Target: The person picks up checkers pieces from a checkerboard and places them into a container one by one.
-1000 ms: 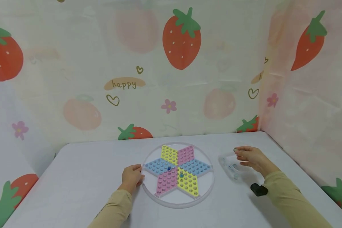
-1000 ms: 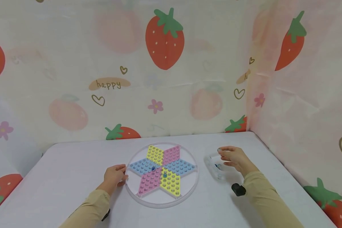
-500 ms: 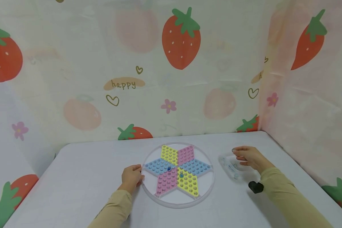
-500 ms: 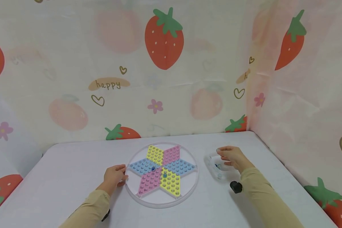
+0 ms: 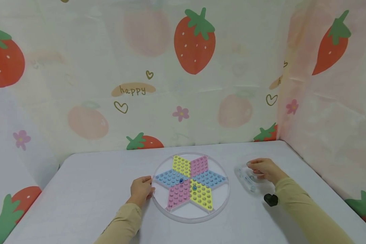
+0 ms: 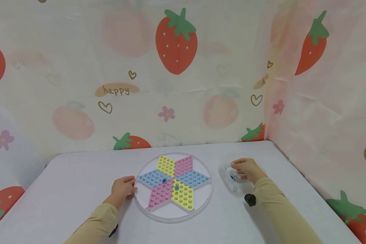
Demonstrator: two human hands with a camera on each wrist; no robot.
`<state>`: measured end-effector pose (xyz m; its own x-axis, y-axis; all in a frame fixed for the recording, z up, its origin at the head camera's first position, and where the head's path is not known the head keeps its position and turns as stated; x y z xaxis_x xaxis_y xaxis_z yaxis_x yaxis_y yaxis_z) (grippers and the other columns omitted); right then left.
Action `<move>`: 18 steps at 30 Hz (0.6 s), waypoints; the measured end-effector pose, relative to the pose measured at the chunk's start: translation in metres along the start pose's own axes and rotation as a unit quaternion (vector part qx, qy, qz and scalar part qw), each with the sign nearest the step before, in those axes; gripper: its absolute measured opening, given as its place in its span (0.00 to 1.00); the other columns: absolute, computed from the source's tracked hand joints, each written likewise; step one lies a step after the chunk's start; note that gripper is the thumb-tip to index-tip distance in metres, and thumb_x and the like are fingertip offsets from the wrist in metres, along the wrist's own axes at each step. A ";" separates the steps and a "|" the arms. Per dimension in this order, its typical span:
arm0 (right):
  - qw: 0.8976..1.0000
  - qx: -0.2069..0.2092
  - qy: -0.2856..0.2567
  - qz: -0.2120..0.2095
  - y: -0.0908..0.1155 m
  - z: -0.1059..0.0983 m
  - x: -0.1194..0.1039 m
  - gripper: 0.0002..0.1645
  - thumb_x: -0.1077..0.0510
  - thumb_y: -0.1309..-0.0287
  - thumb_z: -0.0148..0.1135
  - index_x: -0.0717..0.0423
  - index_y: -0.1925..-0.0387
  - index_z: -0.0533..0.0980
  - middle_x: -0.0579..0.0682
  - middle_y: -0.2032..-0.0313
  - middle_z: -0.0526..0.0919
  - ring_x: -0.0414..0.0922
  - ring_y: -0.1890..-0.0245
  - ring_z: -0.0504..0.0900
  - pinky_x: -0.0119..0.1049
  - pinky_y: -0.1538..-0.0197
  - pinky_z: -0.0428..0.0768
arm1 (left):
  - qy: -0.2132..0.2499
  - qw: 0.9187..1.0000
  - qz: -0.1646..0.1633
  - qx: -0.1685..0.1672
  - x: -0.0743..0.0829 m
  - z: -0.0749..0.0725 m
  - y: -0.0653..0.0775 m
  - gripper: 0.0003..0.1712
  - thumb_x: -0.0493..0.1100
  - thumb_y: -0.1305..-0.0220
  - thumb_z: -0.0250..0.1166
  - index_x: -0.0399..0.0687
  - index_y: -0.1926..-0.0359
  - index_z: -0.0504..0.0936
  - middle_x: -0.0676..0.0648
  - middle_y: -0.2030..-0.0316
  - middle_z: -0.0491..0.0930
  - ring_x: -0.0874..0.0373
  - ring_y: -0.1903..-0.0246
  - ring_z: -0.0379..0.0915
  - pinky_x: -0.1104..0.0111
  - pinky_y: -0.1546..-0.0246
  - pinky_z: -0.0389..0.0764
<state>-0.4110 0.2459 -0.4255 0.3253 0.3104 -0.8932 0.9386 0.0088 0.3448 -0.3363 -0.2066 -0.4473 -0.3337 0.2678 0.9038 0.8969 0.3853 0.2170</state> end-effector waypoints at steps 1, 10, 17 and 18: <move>1.000 0.001 0.001 0.000 -0.001 0.000 0.001 0.16 0.61 0.36 0.62 0.65 0.50 0.73 0.43 0.68 0.79 0.44 0.65 0.74 0.38 0.59 0.74 | 0.000 1.000 -0.002 0.000 0.000 0.000 0.000 0.23 0.28 0.36 0.56 0.31 0.39 0.73 0.33 0.41 0.74 0.52 0.62 0.76 0.71 0.74 0.77; 1.000 0.018 0.010 0.004 -0.004 0.001 0.006 0.10 0.62 0.37 0.62 0.64 0.57 0.78 0.41 0.77 0.75 0.37 0.76 0.73 0.33 0.68 0.73 | 0.000 1.000 -0.001 0.003 -0.001 0.001 -0.002 0.23 0.28 0.37 0.57 0.32 0.40 0.74 0.34 0.42 0.75 0.55 0.67 0.76 0.72 0.76 0.77; 1.000 0.023 0.012 0.005 -0.004 0.002 0.004 0.08 0.63 0.38 0.62 0.65 0.59 0.78 0.40 0.79 0.75 0.36 0.78 0.73 0.31 0.70 0.73 | -0.004 1.000 0.001 0.007 -0.001 -0.001 -0.002 0.23 0.28 0.37 0.57 0.32 0.40 0.74 0.33 0.43 0.75 0.54 0.66 0.76 0.72 0.76 0.77; 1.000 0.023 0.011 0.006 -0.004 0.003 0.004 0.07 0.63 0.38 0.62 0.65 0.60 0.78 0.40 0.80 0.75 0.36 0.78 0.73 0.31 0.70 0.73 | -0.004 1.000 0.001 0.006 -0.001 -0.001 -0.002 0.23 0.28 0.37 0.57 0.32 0.40 0.74 0.33 0.43 0.75 0.55 0.66 0.75 0.72 0.76 0.77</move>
Point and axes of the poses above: each hand's wrist, its own y-axis away from the middle knuckle, its own z-axis out of the palm, x = y × z, the point moved 8 cm from there along -y, towards the middle knuckle
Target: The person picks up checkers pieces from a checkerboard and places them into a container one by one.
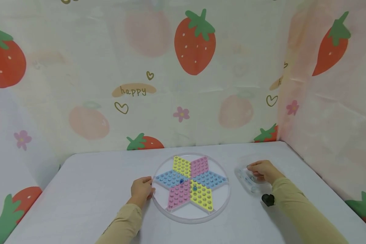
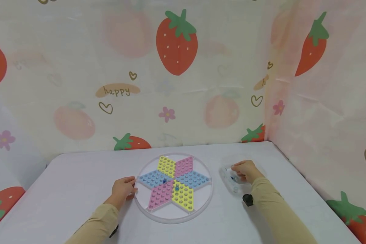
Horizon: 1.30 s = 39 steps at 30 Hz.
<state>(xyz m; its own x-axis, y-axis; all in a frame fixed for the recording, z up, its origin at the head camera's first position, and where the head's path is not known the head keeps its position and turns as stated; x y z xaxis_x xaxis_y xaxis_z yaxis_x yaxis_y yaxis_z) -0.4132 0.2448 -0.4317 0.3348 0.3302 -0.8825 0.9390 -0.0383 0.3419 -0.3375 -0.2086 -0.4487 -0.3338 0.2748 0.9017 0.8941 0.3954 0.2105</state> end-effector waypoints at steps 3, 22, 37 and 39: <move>1.000 -0.002 -0.002 0.002 -0.002 0.000 0.001 0.06 0.64 0.38 0.62 0.64 0.62 0.79 0.40 0.80 0.75 0.36 0.78 0.73 0.31 0.70 0.73 | 0.002 1.000 0.001 -0.001 0.000 0.000 0.000 0.22 0.29 0.36 0.57 0.31 0.40 0.75 0.32 0.44 0.75 0.55 0.67 0.75 0.72 0.76 0.77; 0.995 -0.034 -0.053 -0.072 0.031 0.004 -0.036 0.30 0.59 0.33 0.57 0.75 0.38 0.63 0.50 0.60 0.81 0.44 0.58 0.79 0.36 0.55 0.80 | -0.010 1.000 0.004 -0.002 0.000 0.001 -0.001 0.22 0.29 0.36 0.57 0.31 0.40 0.74 0.32 0.43 0.75 0.51 0.64 0.75 0.71 0.76 0.77; 0.981 -0.089 -0.110 -0.132 0.065 0.056 -0.068 0.31 0.59 0.32 0.56 0.75 0.36 0.61 0.52 0.58 0.77 0.44 0.58 0.79 0.32 0.55 0.79 | 0.013 1.000 -0.004 -0.015 0.002 0.002 0.004 0.22 0.29 0.34 0.56 0.31 0.39 0.73 0.33 0.41 0.73 0.50 0.59 0.75 0.72 0.72 0.76; 0.978 -0.105 -0.112 -0.138 0.068 0.068 -0.069 0.29 0.61 0.31 0.55 0.75 0.36 0.62 0.53 0.57 0.77 0.45 0.57 0.79 0.33 0.54 0.79 | 0.017 1.000 -0.005 -0.014 0.002 0.002 0.006 0.21 0.31 0.32 0.55 0.31 0.38 0.73 0.32 0.42 0.74 0.51 0.60 0.76 0.72 0.72 0.75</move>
Point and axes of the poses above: each hand's wrist, its own y-axis away from the middle knuckle, its own z-axis out of the palm, x = y × z, the point moved 8 cm from there along -y, towards the middle knuckle
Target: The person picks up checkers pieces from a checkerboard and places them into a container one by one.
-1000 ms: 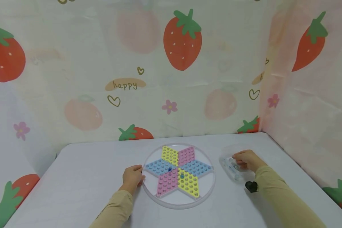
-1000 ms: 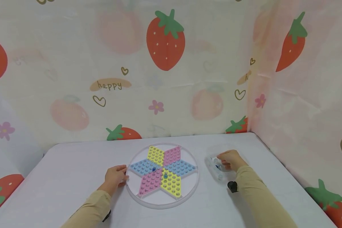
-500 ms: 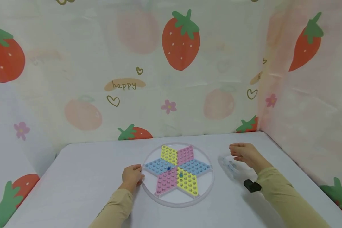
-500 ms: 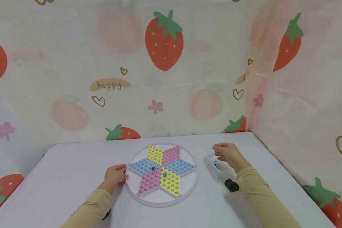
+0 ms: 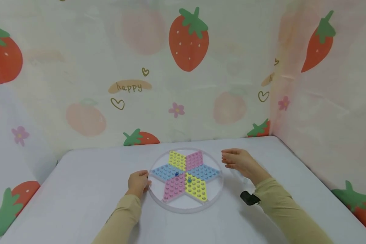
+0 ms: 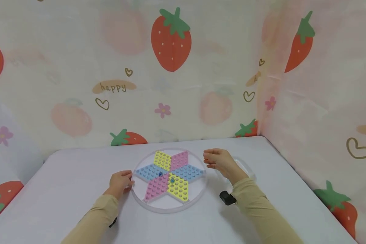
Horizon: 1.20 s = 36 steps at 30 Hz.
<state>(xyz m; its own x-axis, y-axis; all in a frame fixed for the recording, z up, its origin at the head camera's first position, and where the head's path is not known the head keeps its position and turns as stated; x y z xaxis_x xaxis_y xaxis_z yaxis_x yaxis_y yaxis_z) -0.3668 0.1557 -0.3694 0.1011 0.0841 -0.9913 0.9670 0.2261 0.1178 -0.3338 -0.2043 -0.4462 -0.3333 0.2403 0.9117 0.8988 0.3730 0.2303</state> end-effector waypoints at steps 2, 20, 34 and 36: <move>1.000 -0.013 -0.003 -0.004 -0.002 0.012 0.001 0.28 0.62 0.31 0.54 0.75 0.37 0.62 0.53 0.57 0.77 0.45 0.58 0.79 0.34 0.53 0.79 | 0.005 1.000 0.002 0.003 0.001 -0.001 -0.001 0.21 0.32 0.31 0.55 0.32 0.38 0.72 0.32 0.42 0.74 0.53 0.61 0.76 0.71 0.71 0.75; 0.999 -0.027 -0.006 0.029 -0.020 0.071 0.031 0.25 0.63 0.34 0.58 0.71 0.39 0.68 0.62 0.52 0.79 0.45 0.64 0.80 0.36 0.57 0.79 | 0.017 1.000 -0.006 -0.001 0.001 0.000 0.000 0.21 0.30 0.32 0.56 0.31 0.39 0.72 0.31 0.42 0.73 0.52 0.62 0.75 0.71 0.72 0.75; 0.994 -0.050 0.042 0.090 -0.034 0.098 0.060 0.19 0.67 0.40 0.63 0.67 0.46 0.77 0.51 0.75 0.80 0.42 0.76 0.77 0.32 0.68 0.78 | 0.013 1.000 -0.016 0.003 0.000 -0.001 0.001 0.21 0.31 0.32 0.55 0.33 0.38 0.73 0.32 0.42 0.73 0.50 0.59 0.75 0.69 0.71 0.75; 0.993 -0.055 0.058 0.091 -0.034 0.099 0.061 0.18 0.67 0.41 0.63 0.67 0.48 0.78 0.51 0.75 0.80 0.42 0.76 0.77 0.32 0.69 0.78 | 0.011 1.000 -0.014 0.002 0.000 -0.001 0.001 0.21 0.30 0.32 0.55 0.32 0.38 0.73 0.32 0.42 0.73 0.51 0.59 0.75 0.70 0.71 0.75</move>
Point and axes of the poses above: each hand's wrist, its own y-axis away from the middle knuckle, its own z-axis out of the palm, x = y × z, the point moved 8 cm from there along -y, towards the middle knuckle
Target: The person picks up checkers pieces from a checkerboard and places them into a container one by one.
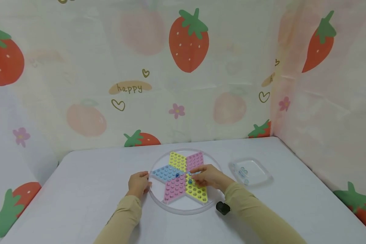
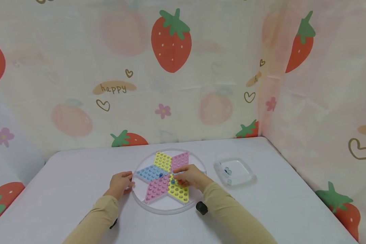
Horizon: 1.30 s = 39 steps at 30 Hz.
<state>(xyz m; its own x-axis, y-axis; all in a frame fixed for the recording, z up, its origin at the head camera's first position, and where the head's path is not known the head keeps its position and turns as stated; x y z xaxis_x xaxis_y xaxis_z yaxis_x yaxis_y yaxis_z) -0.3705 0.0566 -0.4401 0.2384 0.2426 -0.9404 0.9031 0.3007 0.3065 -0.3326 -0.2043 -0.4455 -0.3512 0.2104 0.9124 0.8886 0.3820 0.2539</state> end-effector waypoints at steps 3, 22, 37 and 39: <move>0.999 -0.011 0.033 -0.007 0.000 0.002 -0.001 0.17 0.68 0.42 0.65 0.67 0.50 0.79 0.51 0.75 0.81 0.41 0.77 0.77 0.31 0.70 0.78 | 0.000 1.000 0.002 -0.001 0.000 0.000 -0.001 0.22 0.29 0.33 0.55 0.32 0.38 0.72 0.33 0.40 0.72 0.51 0.59 0.75 0.70 0.72 0.75; 0.985 0.014 0.172 -0.028 -0.001 0.011 -0.009 0.09 0.67 0.49 0.70 0.63 0.63 0.84 0.48 0.79 0.79 0.40 0.80 0.73 0.28 0.73 0.76 | -0.006 1.000 0.006 -0.003 0.001 0.000 0.000 0.21 0.32 0.30 0.54 0.31 0.38 0.72 0.31 0.43 0.74 0.52 0.61 0.75 0.71 0.72 0.75; 0.983 0.015 0.182 -0.016 -0.005 0.010 -0.008 0.07 0.68 0.50 0.71 0.63 0.65 0.84 0.48 0.79 0.79 0.39 0.80 0.74 0.29 0.73 0.78 | -0.013 1.000 0.012 -0.002 0.002 0.000 0.001 0.22 0.30 0.33 0.56 0.31 0.38 0.72 0.31 0.40 0.71 0.51 0.60 0.75 0.72 0.73 0.75; 0.984 0.011 0.176 -0.019 -0.005 0.009 -0.008 0.07 0.68 0.50 0.71 0.63 0.65 0.84 0.48 0.79 0.80 0.39 0.80 0.74 0.29 0.73 0.78 | -0.012 1.000 0.012 -0.001 0.002 0.000 0.001 0.22 0.30 0.33 0.56 0.31 0.38 0.72 0.31 0.41 0.72 0.51 0.60 0.75 0.71 0.73 0.75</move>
<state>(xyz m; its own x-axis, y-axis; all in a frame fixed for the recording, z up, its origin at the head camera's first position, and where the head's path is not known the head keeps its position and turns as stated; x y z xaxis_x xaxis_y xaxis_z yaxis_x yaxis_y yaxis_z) -0.3734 0.0446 -0.4360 0.0689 0.5376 -0.8404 0.9173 0.2971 0.2653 -0.3325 -0.2032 -0.4436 -0.3363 0.2412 0.9104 0.8976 0.3746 0.2323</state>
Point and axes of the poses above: each hand's wrist, its own y-axis away from the middle knuckle, its own z-axis out of the palm, x = y × z, the point moved 8 cm from there along -y, towards the middle knuckle
